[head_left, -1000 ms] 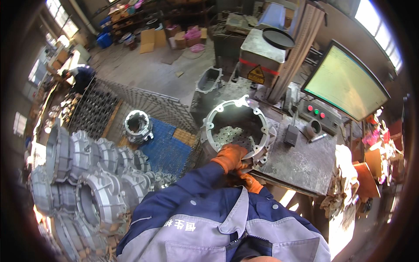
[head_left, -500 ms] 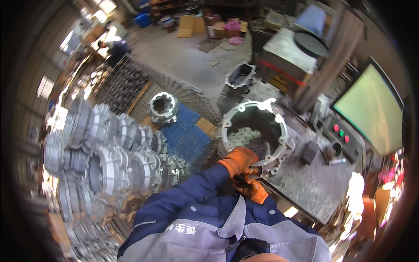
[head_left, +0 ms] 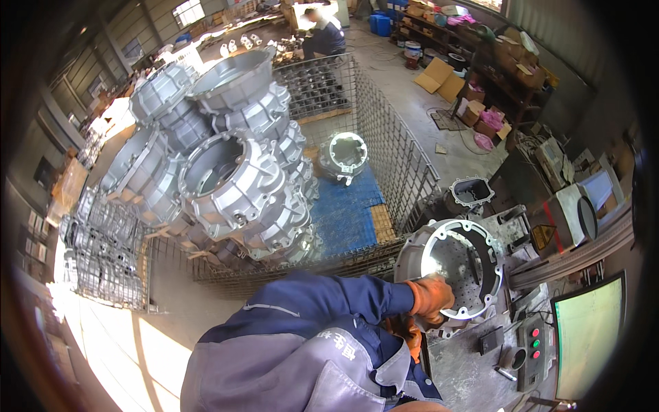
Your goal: The person moves a wire mesh cage filled with metal parts across the workshop floor, then repeatedly picks up individual parts, places them on a workbench, and inspects them before returning them to the cage.
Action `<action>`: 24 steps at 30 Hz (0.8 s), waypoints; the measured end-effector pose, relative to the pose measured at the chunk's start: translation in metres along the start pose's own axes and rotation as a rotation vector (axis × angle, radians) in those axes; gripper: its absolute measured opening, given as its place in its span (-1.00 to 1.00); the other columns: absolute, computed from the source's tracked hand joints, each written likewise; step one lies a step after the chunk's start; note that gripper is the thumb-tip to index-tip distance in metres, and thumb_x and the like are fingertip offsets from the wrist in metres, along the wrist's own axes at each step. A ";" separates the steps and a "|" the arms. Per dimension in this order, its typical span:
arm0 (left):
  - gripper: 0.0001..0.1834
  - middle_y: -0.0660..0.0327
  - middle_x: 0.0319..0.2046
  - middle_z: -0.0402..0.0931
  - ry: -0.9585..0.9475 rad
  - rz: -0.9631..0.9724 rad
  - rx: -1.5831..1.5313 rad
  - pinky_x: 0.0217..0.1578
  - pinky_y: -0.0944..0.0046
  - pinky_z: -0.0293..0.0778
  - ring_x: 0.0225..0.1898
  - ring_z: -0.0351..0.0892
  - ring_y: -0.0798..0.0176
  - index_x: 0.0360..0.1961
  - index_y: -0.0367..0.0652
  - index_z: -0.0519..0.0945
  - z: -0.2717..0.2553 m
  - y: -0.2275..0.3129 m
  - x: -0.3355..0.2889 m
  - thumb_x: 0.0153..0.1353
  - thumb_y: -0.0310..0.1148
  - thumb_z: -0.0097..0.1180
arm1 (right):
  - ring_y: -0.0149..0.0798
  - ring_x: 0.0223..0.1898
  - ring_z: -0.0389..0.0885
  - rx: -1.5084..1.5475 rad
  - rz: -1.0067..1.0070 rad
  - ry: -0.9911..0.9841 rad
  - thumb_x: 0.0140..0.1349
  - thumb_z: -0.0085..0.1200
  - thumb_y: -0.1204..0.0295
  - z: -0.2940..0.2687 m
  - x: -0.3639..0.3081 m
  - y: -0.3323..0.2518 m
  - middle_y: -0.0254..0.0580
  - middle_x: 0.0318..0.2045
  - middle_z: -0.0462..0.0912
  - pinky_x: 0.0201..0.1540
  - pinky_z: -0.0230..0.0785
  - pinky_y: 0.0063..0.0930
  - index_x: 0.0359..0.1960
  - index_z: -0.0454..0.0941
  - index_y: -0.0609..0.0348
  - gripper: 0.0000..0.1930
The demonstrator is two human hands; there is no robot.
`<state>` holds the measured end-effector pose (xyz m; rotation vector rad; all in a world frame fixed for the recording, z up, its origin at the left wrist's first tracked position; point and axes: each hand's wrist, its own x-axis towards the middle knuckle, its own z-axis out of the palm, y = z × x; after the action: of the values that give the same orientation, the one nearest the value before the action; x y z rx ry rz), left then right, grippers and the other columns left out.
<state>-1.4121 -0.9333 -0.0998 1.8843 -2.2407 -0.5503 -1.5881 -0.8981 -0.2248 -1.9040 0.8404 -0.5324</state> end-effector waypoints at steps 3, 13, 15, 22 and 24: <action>-0.63 0.08 -0.40 0.69 0.103 -0.024 0.003 -0.31 0.02 0.59 -0.32 0.72 -0.08 -0.36 -0.10 0.73 -0.013 0.009 -0.055 -0.03 -0.02 0.30 | -0.19 -0.30 0.69 0.100 0.035 -0.119 0.17 0.21 0.47 0.004 -0.012 -0.029 -0.20 -0.28 0.72 -0.21 0.50 -0.36 -0.20 0.62 0.19 -0.83; -0.76 0.08 -0.47 0.64 0.528 -0.177 -0.004 -0.38 0.02 0.52 -0.42 0.69 -0.04 -0.51 -0.09 0.65 -0.066 0.021 -0.288 -0.11 -0.18 0.35 | -0.23 -0.20 0.68 0.114 -0.242 -0.525 0.29 0.13 0.39 0.084 -0.061 -0.185 -0.19 -0.19 0.71 -0.13 0.51 -0.36 -0.03 0.56 0.20 -0.74; -0.70 0.08 -0.49 0.63 0.826 -0.206 0.170 -0.41 -0.01 0.49 -0.46 0.67 0.01 -0.49 -0.08 0.66 -0.091 0.023 -0.338 -0.06 -0.08 0.35 | -0.23 -0.18 0.68 -0.001 -0.350 -0.541 0.31 0.11 0.37 0.101 -0.067 -0.224 -0.19 -0.18 0.70 -0.11 0.52 -0.35 0.00 0.55 0.20 -0.72; -0.75 0.16 -0.39 0.67 1.456 -0.035 -0.547 -0.30 0.35 0.53 -0.34 0.66 0.28 -0.22 -0.26 0.68 -0.147 0.006 -0.536 0.26 -0.28 0.15 | -0.23 -0.12 0.66 0.779 -0.206 -0.592 0.38 0.03 0.28 0.161 -0.049 -0.311 -0.13 -0.13 0.67 -0.03 0.51 -0.38 -0.01 0.55 0.25 -0.69; -0.51 0.16 -0.23 0.66 1.630 0.165 -0.855 -0.22 0.27 0.54 -0.22 0.66 0.25 -0.03 -0.30 0.62 -0.129 -0.003 -0.579 0.27 -0.05 0.17 | -0.24 -0.12 0.65 0.884 -0.171 -0.637 0.39 0.02 0.23 0.211 -0.030 -0.318 -0.14 -0.12 0.67 -0.01 0.50 -0.37 -0.02 0.56 0.25 -0.67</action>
<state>-1.2530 -0.3909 0.0815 0.9064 -0.7906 0.1311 -1.3627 -0.6526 -0.0362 -1.1878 -0.0127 -0.2836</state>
